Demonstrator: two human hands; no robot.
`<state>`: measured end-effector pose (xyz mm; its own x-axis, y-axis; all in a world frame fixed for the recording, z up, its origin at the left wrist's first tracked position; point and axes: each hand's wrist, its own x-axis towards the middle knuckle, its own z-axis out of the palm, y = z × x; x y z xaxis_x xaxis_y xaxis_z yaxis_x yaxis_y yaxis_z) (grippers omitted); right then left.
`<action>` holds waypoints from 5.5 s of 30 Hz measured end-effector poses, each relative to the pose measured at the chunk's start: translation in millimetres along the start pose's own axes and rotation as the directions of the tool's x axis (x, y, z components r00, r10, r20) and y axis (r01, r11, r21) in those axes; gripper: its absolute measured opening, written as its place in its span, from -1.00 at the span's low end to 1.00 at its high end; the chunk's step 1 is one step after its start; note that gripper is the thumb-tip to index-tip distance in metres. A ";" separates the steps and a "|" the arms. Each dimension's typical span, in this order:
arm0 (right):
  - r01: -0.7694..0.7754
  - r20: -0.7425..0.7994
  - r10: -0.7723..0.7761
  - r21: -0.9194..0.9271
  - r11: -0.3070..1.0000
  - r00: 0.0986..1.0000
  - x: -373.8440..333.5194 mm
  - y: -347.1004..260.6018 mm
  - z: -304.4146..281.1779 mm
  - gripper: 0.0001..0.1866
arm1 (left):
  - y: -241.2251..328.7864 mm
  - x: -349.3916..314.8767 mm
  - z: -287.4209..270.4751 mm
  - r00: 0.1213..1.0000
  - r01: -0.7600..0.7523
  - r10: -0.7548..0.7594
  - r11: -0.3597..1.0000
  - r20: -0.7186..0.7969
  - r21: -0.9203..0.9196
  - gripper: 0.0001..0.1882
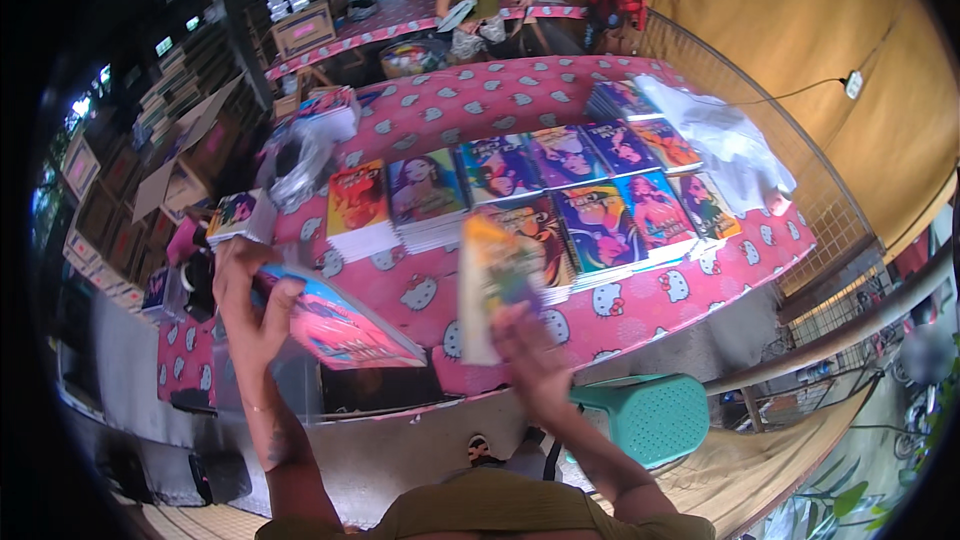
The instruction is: The person stacks spiral notebooks one at a time from a table onto a central pile by hand.
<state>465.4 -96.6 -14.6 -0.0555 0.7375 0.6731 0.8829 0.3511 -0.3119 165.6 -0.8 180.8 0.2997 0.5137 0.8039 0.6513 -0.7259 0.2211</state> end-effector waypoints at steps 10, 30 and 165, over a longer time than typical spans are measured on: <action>-0.470 0.313 0.385 0.270 0.840 0.868 -8.6 49.7 62.4 -0.31 | -103.3 -157.8 202.0 0.909 0.280 -0.230 0.955 0.347 -0.101 -0.38; -0.074 0.687 -0.240 0.393 0.916 0.686 -6.3 -37.2 138.8 -0.40 | -96.3 -47.4 82.1 0.849 0.477 -0.346 0.827 0.400 -0.298 -0.86; -0.644 -0.188 0.618 -0.276 0.713 0.764 47.2 447.7 -104.0 -0.52 | 237.5 -2.3 469.2 0.883 -0.091 0.260 0.913 0.392 -0.399 -0.06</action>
<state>906.5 35.5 -52.7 0.5905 0.6717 0.4475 0.7941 -0.3845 -0.4707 646.8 40.2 -27.6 0.7067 0.4442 0.5507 0.2890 -0.8917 0.3484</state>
